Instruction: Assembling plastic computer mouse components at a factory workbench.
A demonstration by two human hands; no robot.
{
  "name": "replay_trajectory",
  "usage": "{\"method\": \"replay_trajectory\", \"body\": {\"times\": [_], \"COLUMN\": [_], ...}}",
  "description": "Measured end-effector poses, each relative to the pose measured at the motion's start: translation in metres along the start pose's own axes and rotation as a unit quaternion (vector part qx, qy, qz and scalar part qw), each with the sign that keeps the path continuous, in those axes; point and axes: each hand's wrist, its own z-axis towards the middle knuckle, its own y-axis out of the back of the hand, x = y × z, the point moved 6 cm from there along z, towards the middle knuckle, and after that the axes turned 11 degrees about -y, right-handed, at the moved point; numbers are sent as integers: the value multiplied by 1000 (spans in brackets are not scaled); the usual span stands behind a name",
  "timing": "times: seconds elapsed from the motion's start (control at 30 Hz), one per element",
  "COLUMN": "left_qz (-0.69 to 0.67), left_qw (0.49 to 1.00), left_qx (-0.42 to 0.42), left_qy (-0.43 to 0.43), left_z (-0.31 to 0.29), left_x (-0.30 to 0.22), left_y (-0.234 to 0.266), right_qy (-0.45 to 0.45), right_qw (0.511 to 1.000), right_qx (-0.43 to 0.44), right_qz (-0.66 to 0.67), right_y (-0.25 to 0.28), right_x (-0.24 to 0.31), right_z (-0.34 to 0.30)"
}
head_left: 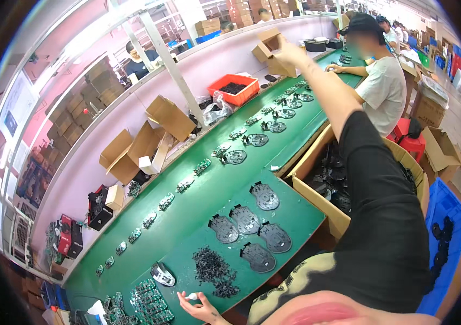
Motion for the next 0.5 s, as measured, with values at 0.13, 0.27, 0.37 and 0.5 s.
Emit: {"method": "replay_trajectory", "body": {"times": [0.13,0.27,0.37,0.5], "left_qz": [58,37,35,-20], "left_qw": [997,996,993,995], "left_qx": [44,72,79,41], "left_qy": [-22,41,75,87], "left_z": [-6,-10,-17,-25], "left_x": [17,36,49,60], "left_y": [-5,-12,-13,-19], "right_qy": [-167,-143,-141,-96], "right_qw": [981,985,983,970], "right_qx": [-17,2,32,121], "right_qz": [-92,-98,-113,-185], "right_y": [44,62,53,25], "right_x": [-47,-31,-31,-27], "right_z": [34,47,60,51]}}
